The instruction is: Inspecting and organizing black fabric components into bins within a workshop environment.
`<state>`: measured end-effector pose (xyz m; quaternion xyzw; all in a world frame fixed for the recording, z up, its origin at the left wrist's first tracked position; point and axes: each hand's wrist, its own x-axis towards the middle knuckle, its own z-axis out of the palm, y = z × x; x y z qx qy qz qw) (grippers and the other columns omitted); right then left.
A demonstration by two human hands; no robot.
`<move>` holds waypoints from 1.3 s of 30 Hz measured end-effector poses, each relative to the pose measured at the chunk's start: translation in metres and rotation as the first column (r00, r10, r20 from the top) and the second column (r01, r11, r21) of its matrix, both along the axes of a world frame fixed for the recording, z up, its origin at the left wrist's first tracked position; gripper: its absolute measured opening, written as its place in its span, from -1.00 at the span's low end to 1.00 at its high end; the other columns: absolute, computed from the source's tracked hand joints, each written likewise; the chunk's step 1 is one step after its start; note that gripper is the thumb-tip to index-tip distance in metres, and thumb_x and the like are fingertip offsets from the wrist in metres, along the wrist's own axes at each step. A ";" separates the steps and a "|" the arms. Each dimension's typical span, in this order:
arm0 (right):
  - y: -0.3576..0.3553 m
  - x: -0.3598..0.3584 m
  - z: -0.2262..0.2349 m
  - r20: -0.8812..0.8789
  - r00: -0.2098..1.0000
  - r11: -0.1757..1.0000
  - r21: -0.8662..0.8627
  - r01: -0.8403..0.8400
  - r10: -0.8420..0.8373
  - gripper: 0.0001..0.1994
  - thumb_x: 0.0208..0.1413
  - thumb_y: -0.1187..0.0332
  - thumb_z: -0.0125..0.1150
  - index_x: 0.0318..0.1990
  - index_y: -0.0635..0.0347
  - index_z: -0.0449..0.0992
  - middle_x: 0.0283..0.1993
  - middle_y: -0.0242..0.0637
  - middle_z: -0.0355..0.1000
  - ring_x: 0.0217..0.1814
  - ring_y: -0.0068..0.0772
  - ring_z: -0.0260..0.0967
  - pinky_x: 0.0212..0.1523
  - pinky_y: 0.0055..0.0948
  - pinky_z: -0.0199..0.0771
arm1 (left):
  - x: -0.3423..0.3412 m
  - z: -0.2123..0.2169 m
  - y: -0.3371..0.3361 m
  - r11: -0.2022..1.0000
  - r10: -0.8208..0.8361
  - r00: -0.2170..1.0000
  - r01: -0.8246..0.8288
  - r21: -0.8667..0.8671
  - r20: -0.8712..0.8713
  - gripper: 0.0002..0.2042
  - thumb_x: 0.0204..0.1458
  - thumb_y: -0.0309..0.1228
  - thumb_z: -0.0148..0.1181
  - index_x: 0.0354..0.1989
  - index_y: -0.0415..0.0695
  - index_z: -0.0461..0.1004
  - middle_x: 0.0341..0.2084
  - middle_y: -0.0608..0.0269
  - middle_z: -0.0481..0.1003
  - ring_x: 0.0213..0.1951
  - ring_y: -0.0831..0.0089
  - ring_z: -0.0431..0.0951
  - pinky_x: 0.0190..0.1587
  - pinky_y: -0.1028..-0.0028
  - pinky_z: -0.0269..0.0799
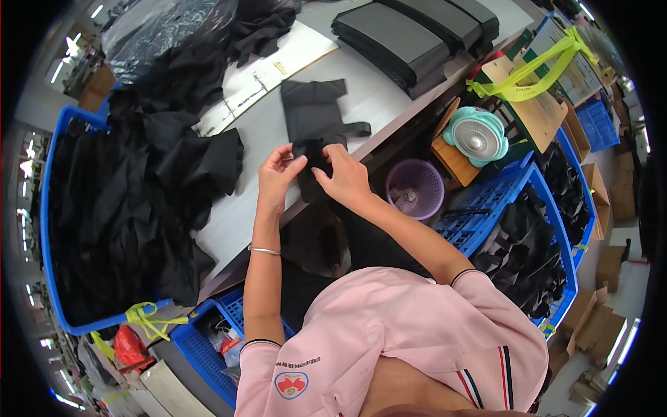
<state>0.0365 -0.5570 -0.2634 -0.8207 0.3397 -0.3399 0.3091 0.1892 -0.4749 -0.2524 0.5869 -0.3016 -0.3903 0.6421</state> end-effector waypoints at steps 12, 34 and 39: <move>-0.018 0.020 -0.032 -0.182 0.982 0.991 -0.114 -0.064 0.043 -0.68 -0.10 0.47 0.28 -0.13 0.16 0.39 -0.22 -0.12 0.42 -0.18 0.04 0.49 -0.25 -0.08 0.50 | -0.015 0.006 -0.018 0.968 -0.119 0.990 0.131 0.214 -0.071 -0.76 -0.02 -0.39 0.44 -0.23 -0.11 0.49 -0.44 0.49 0.45 -0.45 0.73 0.38 -0.47 0.65 0.28; -0.279 -0.030 0.080 -0.236 0.916 0.858 -0.480 0.182 -0.326 -0.74 -0.07 0.16 0.43 -0.28 0.08 0.66 -0.17 -0.30 0.52 -0.04 -0.19 0.46 -0.10 -0.23 0.46 | 0.014 -0.058 0.072 0.881 0.469 0.875 -0.473 -0.001 0.119 -0.76 0.24 -0.42 0.16 -0.01 -0.30 0.47 -0.21 0.21 0.53 -0.31 0.59 0.52 -0.35 0.60 0.47; -0.298 -0.041 0.089 -0.195 0.939 0.943 -0.237 0.235 -0.284 -0.71 0.06 0.09 0.28 -0.30 0.13 0.68 -0.31 -0.17 0.58 -0.19 -0.08 0.55 -0.18 -0.20 0.50 | 0.009 -0.051 0.069 0.861 0.507 0.857 -0.500 -0.093 0.088 -0.78 0.26 -0.40 0.14 -0.03 -0.29 0.48 -0.28 0.26 0.54 -0.30 0.60 0.52 -0.34 0.61 0.46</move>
